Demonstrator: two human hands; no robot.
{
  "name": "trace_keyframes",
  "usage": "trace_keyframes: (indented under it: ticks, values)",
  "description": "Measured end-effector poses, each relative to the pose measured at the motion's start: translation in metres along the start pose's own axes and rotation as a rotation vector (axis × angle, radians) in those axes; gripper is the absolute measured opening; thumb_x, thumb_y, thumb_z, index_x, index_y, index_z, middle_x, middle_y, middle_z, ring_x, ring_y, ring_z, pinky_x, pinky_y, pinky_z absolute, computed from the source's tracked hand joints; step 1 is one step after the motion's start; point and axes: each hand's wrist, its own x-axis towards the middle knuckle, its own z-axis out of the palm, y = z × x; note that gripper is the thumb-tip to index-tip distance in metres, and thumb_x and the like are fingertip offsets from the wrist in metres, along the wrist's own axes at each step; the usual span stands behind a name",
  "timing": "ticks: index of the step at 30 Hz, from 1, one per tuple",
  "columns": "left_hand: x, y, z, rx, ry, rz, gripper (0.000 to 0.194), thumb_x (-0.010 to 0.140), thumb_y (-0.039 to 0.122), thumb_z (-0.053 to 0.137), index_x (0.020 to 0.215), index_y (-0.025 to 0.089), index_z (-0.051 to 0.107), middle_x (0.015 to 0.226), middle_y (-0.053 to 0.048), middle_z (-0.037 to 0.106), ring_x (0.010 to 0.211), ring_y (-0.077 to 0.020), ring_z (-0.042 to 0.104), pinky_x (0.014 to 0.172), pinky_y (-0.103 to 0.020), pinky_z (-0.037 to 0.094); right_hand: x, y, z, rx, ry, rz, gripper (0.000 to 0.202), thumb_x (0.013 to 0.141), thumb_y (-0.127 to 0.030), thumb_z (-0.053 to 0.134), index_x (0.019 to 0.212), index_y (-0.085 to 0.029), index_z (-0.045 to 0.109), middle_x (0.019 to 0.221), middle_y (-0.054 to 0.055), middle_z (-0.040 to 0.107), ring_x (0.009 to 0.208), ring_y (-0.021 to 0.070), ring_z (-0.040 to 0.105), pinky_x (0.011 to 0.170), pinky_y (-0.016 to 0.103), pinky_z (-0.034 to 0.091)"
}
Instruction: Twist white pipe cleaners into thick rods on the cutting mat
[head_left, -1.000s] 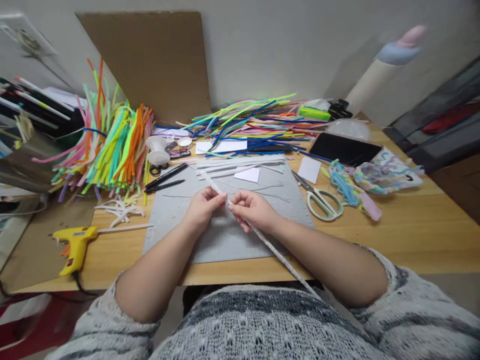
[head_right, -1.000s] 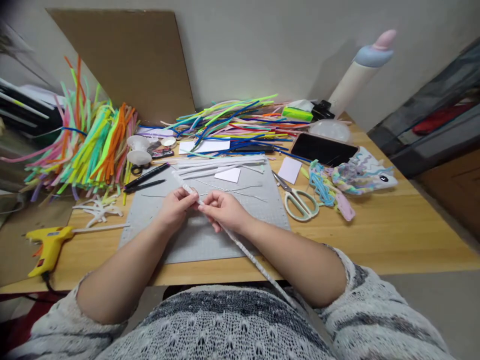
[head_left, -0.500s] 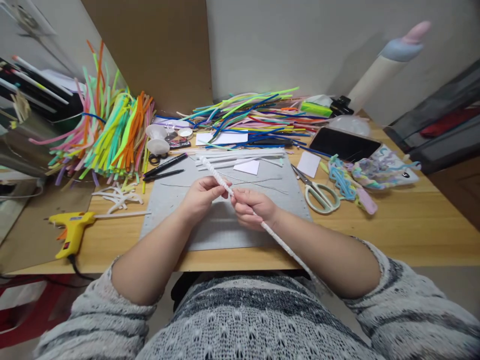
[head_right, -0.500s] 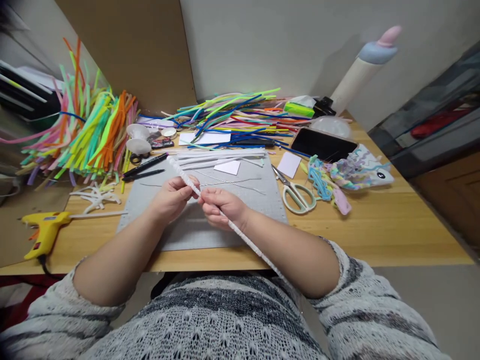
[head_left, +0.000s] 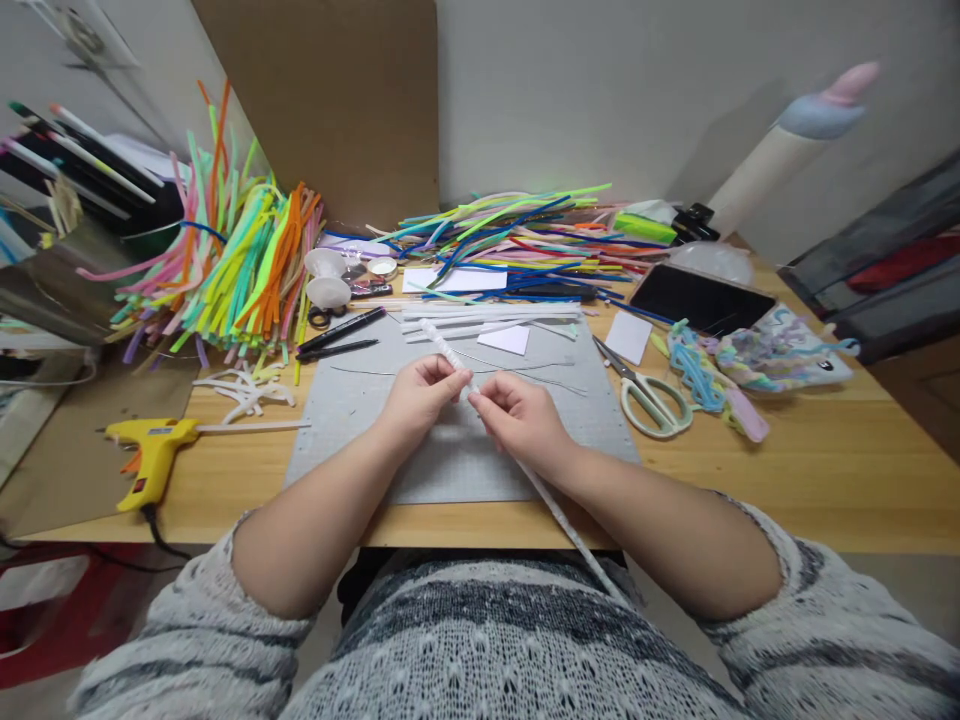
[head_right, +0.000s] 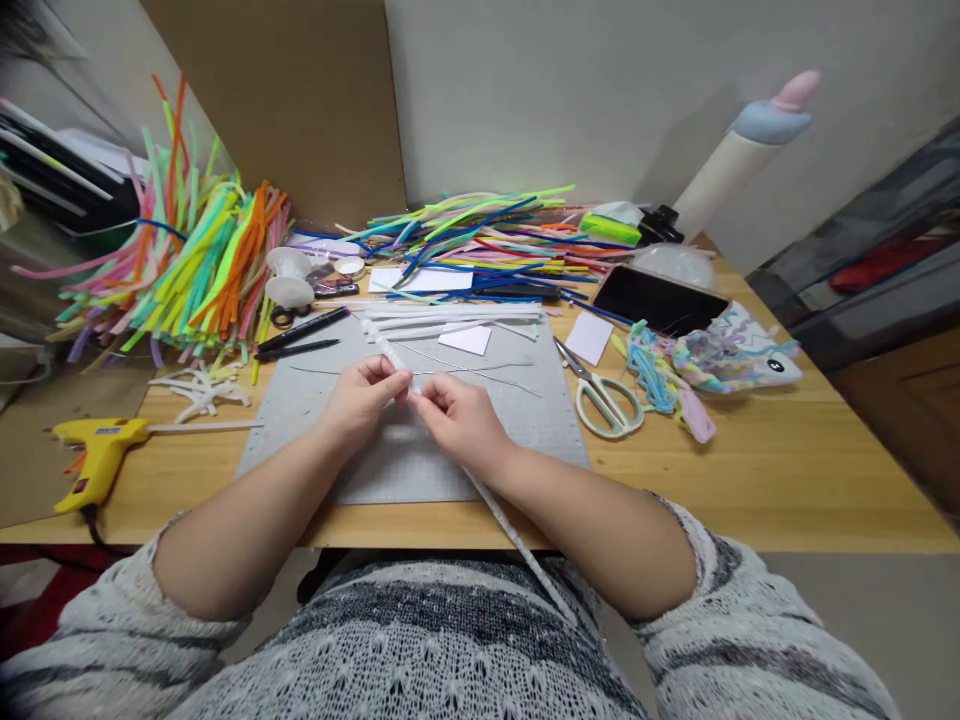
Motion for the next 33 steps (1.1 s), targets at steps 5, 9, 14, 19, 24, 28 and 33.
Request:
trace_keyframes:
  ticks: [5, 9, 14, 19, 24, 28, 33]
  values:
    - [0.001, 0.004, -0.002, -0.025, -0.049, 0.048, 0.026, 0.062, 0.034, 0.074, 0.059, 0.014, 0.058, 0.053, 0.003, 0.055, 0.053, -0.008, 0.047, 0.057, -0.022, 0.037, 0.002, -0.004, -0.005, 0.164, -0.069, 0.068, 0.023, 0.082, -0.038, 0.056, 0.071, -0.018, 0.048, 0.043, -0.008, 0.049, 0.029, 0.0063, 0.043, 0.03, 0.017, 0.03]
    - [0.003, 0.0, -0.006, -0.088, -0.118, 0.049, 0.025, 0.063, 0.035, 0.076, 0.061, 0.014, 0.061, 0.055, 0.002, 0.056, 0.054, -0.0078, 0.047, 0.058, -0.022, 0.036, 0.004, -0.005, -0.008, 0.334, -0.175, 0.099, 0.025, 0.08, -0.04, 0.058, 0.074, -0.017, 0.049, 0.043, -0.008, 0.051, 0.027, 0.0051, 0.042, 0.028, 0.015, 0.03]
    - [0.001, -0.005, -0.008, -0.207, -0.231, -0.027, 0.027, 0.062, 0.037, 0.077, 0.076, 0.015, 0.069, 0.063, 0.001, 0.059, 0.057, -0.0081, 0.051, 0.06, -0.022, 0.038, 0.006, -0.001, -0.008, 0.617, -0.408, 0.243, 0.028, 0.077, -0.042, 0.061, 0.075, -0.017, 0.05, 0.041, -0.01, 0.048, 0.025, 0.0041, 0.037, 0.026, 0.014, 0.026]
    - [0.001, -0.006, -0.008, -0.162, -0.215, -0.028, 0.026, 0.067, 0.036, 0.075, 0.079, 0.014, 0.07, 0.06, -0.001, 0.062, 0.058, -0.0106, 0.055, 0.061, -0.023, 0.041, 0.01, 0.004, -0.007, 0.737, -0.459, 0.333, 0.029, 0.076, -0.043, 0.062, 0.076, -0.017, 0.048, 0.04, -0.011, 0.046, 0.024, 0.0035, 0.033, 0.027, 0.014, 0.026]
    - [0.002, -0.006, -0.008, -0.136, -0.19, -0.001, 0.026, 0.066, 0.036, 0.075, 0.075, 0.012, 0.07, 0.059, -0.003, 0.064, 0.058, -0.012, 0.057, 0.064, -0.025, 0.045, 0.011, 0.007, -0.006, 0.756, -0.437, 0.327, 0.027, 0.078, -0.04, 0.062, 0.077, -0.017, 0.048, 0.041, -0.011, 0.046, 0.025, 0.0026, 0.032, 0.027, 0.013, 0.025]
    - [0.001, -0.003, -0.007, -0.122, -0.174, 0.036, 0.027, 0.063, 0.037, 0.077, 0.07, 0.013, 0.068, 0.057, -0.002, 0.063, 0.055, -0.0114, 0.056, 0.061, -0.025, 0.045, 0.012, 0.008, -0.005, 0.751, -0.468, 0.358, 0.028, 0.078, -0.041, 0.061, 0.076, -0.017, 0.048, 0.041, -0.01, 0.046, 0.024, 0.0029, 0.032, 0.027, 0.013, 0.025]
    - [0.001, -0.002, -0.004, -0.192, -0.171, -0.033, 0.035, 0.066, 0.043, 0.074, 0.081, 0.012, 0.069, 0.065, -0.003, 0.065, 0.06, -0.0118, 0.058, 0.065, -0.025, 0.046, 0.014, 0.007, -0.005, 0.685, -0.358, 0.304, 0.027, 0.079, -0.042, 0.059, 0.076, -0.017, 0.048, 0.041, -0.009, 0.049, 0.026, 0.0045, 0.037, 0.028, 0.015, 0.026]
